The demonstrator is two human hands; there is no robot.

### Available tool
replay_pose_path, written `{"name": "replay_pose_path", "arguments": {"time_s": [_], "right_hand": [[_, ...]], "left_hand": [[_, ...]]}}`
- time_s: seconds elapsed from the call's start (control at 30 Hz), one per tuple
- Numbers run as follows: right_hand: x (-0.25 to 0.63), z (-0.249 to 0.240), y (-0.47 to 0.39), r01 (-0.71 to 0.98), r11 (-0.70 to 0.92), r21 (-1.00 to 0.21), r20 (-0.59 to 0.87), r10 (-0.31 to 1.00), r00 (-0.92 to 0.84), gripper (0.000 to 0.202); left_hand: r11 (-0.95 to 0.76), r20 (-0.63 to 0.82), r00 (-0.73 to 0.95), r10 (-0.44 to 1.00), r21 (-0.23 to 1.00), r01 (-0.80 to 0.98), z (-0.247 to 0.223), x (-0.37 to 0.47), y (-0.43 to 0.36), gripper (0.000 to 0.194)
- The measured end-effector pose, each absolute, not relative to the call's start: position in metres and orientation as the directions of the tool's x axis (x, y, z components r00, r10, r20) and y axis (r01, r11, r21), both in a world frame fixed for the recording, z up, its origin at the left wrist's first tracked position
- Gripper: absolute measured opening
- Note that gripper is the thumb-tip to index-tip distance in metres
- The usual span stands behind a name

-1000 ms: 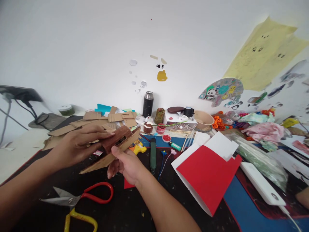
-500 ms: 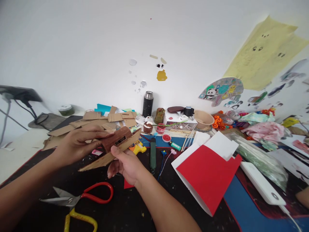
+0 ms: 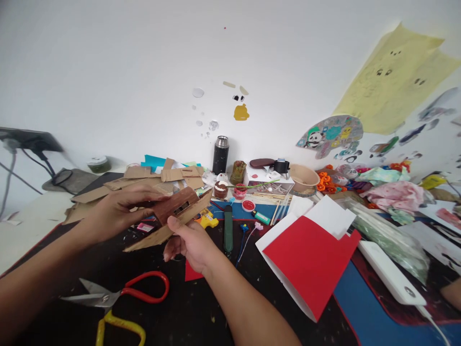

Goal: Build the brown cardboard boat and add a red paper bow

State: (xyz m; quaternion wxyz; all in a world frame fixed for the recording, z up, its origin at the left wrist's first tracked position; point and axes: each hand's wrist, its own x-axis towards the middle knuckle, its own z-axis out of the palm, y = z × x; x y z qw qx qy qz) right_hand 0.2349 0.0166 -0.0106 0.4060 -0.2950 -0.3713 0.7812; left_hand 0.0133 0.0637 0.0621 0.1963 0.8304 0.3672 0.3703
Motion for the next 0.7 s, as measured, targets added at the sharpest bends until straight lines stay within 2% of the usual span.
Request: {"name": "replay_pose_path", "arguments": {"time_s": [0.33, 0.7], "right_hand": [[0.234, -0.011, 0.015, -0.395, -0.41, -0.822, -0.162, 0.834, -0.528, 0.079], [0.232, -0.007, 0.012, -0.431, -0.418, -0.8, -0.151, 0.834, -0.53, 0.076]], "left_hand": [[-0.607, 0.358, 0.503, 0.787, 0.595, 0.527, 0.081, 0.011, 0.057, 0.03], [-0.627, 0.377, 0.518, 0.768, 0.608, 0.487, 0.093, 0.012, 0.054, 0.028]]}}
